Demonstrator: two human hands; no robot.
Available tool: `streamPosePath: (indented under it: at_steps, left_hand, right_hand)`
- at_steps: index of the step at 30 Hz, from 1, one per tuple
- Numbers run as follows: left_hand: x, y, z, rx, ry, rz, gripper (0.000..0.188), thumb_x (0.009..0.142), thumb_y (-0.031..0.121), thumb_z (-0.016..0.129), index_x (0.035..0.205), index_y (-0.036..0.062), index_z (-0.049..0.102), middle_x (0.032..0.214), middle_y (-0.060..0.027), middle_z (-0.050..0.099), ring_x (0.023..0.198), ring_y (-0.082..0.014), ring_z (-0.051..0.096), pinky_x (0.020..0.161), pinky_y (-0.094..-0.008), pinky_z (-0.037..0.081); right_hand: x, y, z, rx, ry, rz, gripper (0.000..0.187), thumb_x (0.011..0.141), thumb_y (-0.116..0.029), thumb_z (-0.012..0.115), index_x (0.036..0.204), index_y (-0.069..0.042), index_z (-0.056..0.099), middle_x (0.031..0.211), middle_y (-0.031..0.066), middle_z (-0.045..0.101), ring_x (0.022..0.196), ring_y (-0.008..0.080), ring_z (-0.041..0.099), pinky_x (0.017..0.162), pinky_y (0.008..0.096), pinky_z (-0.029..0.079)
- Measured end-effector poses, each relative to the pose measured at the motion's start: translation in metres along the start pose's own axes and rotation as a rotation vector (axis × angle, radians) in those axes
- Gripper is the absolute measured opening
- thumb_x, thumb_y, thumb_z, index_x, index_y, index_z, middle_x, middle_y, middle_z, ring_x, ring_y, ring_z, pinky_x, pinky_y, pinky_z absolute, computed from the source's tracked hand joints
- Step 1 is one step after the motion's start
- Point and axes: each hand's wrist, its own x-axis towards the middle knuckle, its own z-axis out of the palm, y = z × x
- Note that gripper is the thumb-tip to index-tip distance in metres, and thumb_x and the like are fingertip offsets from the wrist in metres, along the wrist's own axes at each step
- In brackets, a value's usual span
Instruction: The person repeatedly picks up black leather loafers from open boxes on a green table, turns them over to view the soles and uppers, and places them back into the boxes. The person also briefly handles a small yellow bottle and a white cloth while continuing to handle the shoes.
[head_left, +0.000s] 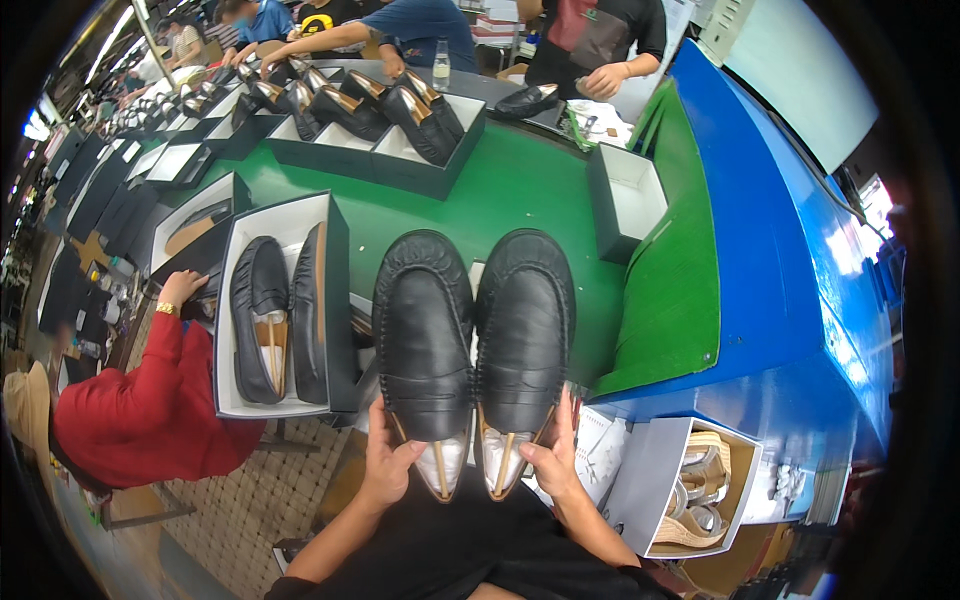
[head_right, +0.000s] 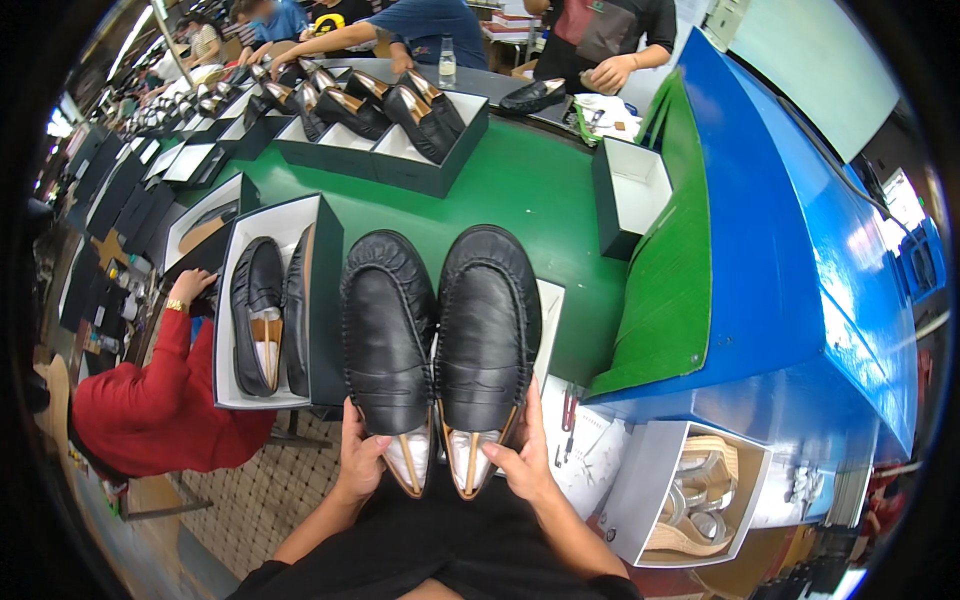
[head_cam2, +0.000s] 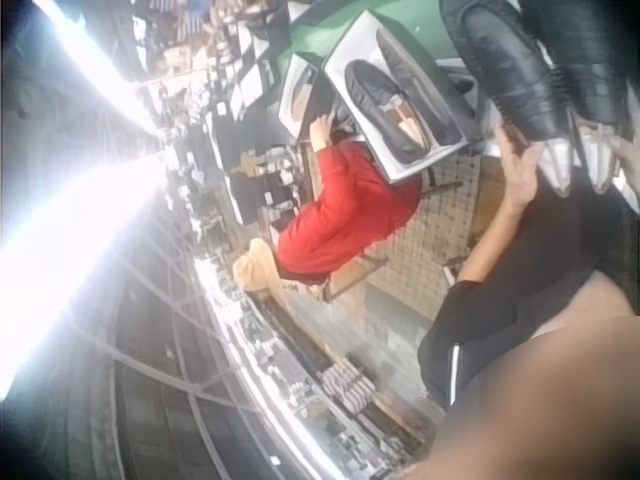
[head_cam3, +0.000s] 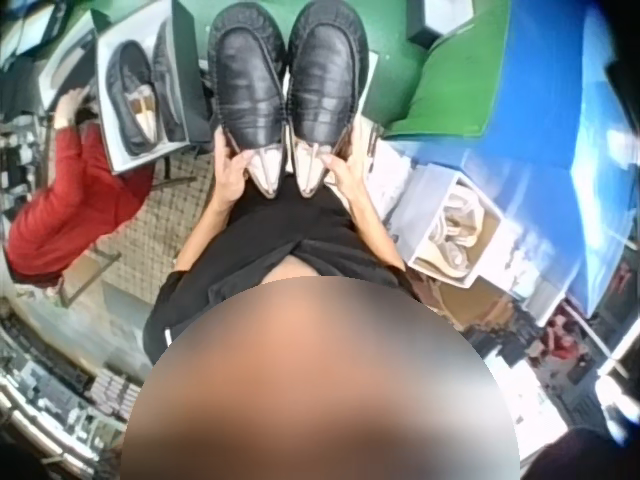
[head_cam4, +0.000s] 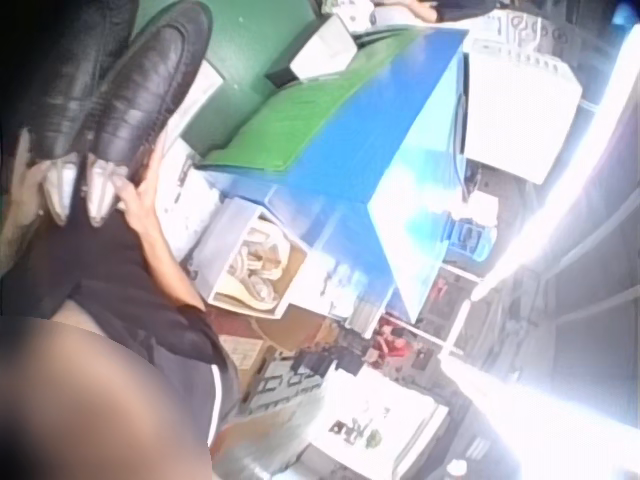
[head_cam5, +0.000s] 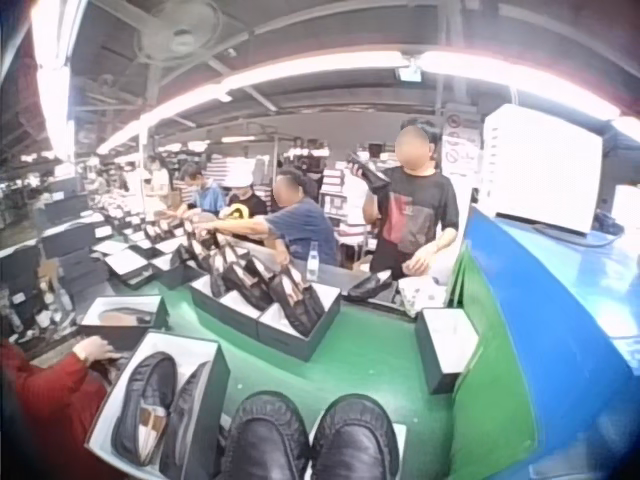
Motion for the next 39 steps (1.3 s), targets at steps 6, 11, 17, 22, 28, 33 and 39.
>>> streamPosePath:
  at_steps: [6,11,17,22,28,33,39]
  left_hand:
    - [0.0,-0.002,-0.004,0.032,0.023,-0.014,0.075,0.083,0.004,0.063,0.147,0.0021,0.025,0.135,-0.0105,0.047,0.124,-0.0198,0.047,0.108,-0.0346,0.035]
    - [0.0,-0.002,-0.005,0.044,0.018,0.008,0.074,0.083,0.006,0.064,0.146,0.0011,0.026,0.133,-0.011,0.049,0.122,-0.0199,0.049,0.107,-0.0343,0.036]
    - [-0.001,0.004,-0.002,0.083,0.019,0.016,0.074,0.083,0.009,0.067,0.144,0.0002,0.028,0.13,-0.0107,0.051,0.12,-0.0194,0.051,0.105,-0.0351,0.037]
    - [0.001,0.006,-0.001,0.084,-0.001,0.025,0.073,0.082,0.009,0.067,0.143,0.0003,0.029,0.129,-0.0107,0.051,0.12,-0.0195,0.051,0.105,-0.0348,0.038]
    - [0.001,0.005,0.001,0.04,-0.014,0.014,0.074,0.081,0.01,0.068,0.143,0.0002,0.03,0.13,-0.0112,0.051,0.121,-0.0198,0.051,0.106,-0.0346,0.037]
    - [0.002,0.004,0.002,0.016,-0.03,0.027,0.076,0.08,0.01,0.069,0.144,-0.0007,0.028,0.131,-0.0114,0.051,0.121,-0.0202,0.051,0.105,-0.0343,0.038]
    - [0.0,0.001,-0.008,-0.122,-0.042,-0.083,0.06,0.087,0.021,0.055,0.14,-0.0017,0.038,0.128,-0.0135,0.056,0.116,-0.0222,0.057,0.103,-0.0352,0.043]
  right_hand:
    - [0.001,-0.006,0.002,-0.018,-0.007,0.031,0.105,0.081,-0.002,0.068,0.155,-0.001,-0.006,0.16,0.0172,0.016,0.145,0.0268,0.025,0.116,0.0374,0.021]
    - [0.0,-0.012,0.001,-0.161,-0.007,-0.012,0.11,0.078,-0.004,0.073,0.154,0.0,-0.007,0.159,0.0198,0.016,0.145,0.0268,0.025,0.116,0.0368,0.02]
    - [0.001,-0.019,-0.001,-0.232,-0.023,-0.039,0.112,0.077,-0.005,0.074,0.154,0.002,-0.008,0.158,0.022,0.016,0.145,0.0273,0.024,0.117,0.0368,0.018]
    - [-0.002,-0.017,0.002,-0.095,0.027,0.016,0.109,0.076,-0.013,0.075,0.154,0.003,-0.001,0.16,0.0194,0.015,0.147,0.0275,0.019,0.118,0.0374,0.015]
    - [-0.006,-0.009,-0.001,0.108,0.043,0.089,0.103,0.079,-0.003,0.067,0.155,-0.001,-0.003,0.158,0.0184,0.021,0.143,0.0268,0.03,0.116,0.0368,0.023]
    - [-0.005,-0.003,-0.004,0.146,0.043,0.092,0.101,0.077,-0.009,0.065,0.156,-0.001,0.001,0.156,0.017,0.025,0.142,0.0268,0.032,0.116,0.0367,0.025]
    - [-0.01,-0.008,-0.007,0.387,0.145,0.24,0.085,0.075,-0.027,0.063,0.147,0.002,0.029,0.133,0.0188,0.055,0.114,0.0265,0.061,0.099,0.0377,0.049]
